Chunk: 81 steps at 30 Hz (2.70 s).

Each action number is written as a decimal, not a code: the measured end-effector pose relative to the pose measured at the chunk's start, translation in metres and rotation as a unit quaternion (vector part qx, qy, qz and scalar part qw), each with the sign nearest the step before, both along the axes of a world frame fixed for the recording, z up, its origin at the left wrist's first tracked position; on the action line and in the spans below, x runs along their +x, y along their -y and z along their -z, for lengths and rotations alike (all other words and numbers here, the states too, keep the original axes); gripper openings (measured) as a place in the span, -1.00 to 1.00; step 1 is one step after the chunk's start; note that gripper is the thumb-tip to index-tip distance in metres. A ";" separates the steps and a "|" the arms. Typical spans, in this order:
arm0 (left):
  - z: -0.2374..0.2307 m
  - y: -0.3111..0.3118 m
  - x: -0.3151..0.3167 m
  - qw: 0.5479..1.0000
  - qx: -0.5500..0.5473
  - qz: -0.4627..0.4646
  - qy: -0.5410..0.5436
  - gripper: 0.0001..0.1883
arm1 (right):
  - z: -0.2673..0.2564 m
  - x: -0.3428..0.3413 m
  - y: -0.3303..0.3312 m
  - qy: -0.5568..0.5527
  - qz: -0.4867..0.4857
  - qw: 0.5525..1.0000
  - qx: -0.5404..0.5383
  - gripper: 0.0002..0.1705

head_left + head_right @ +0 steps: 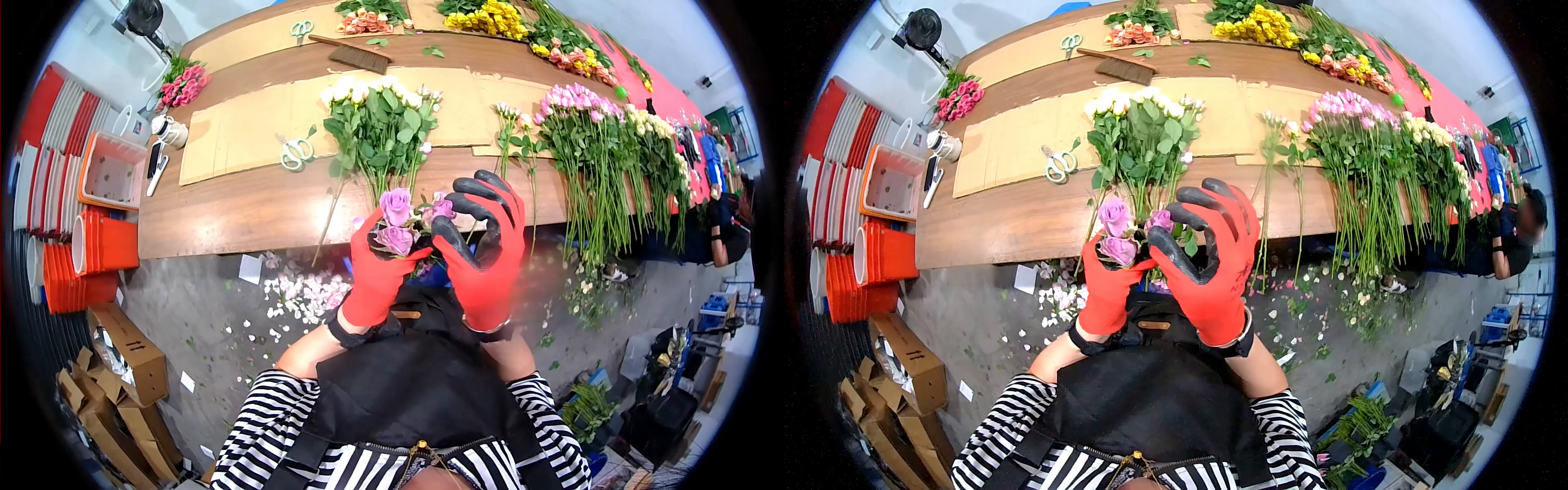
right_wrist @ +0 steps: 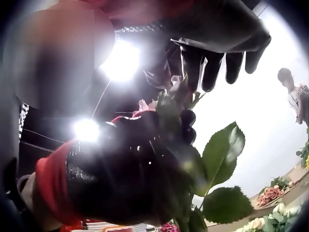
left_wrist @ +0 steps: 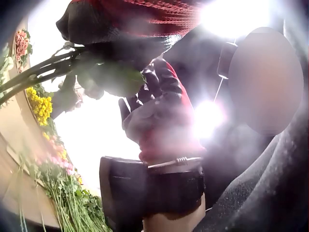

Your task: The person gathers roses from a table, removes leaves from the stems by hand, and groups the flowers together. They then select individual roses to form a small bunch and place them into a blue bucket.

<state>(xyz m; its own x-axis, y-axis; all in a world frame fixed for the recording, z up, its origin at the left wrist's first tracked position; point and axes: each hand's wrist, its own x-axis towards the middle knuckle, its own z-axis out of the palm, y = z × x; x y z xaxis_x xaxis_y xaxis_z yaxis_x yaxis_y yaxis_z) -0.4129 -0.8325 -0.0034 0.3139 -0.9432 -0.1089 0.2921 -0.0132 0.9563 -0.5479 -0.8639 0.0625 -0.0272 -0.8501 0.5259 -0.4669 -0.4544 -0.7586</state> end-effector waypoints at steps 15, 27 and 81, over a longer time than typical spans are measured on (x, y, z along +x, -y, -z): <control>0.004 0.009 0.018 0.983 -0.025 0.079 -0.165 -0.65 | 0.019 -0.005 -0.003 -0.031 -0.139 0.981 -0.132 -0.63; 0.004 0.015 0.027 0.972 -0.059 0.180 -0.140 -0.49 | -0.017 -0.017 0.014 0.160 -0.158 0.970 0.094 -0.59; 0.006 0.019 -0.002 0.882 -0.183 -0.024 0.434 -0.46 | -0.002 -0.003 -0.017 -0.138 -0.028 0.990 0.002 -0.35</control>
<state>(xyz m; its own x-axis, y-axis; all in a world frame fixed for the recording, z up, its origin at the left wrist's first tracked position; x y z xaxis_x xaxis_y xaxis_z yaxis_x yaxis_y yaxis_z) -0.4147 -0.8520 -0.0096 0.1699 -0.8490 0.5004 -0.5607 0.3343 0.7575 -0.5511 -0.8470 0.0641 0.1644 -0.8482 0.5035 -0.6312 -0.4827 -0.6070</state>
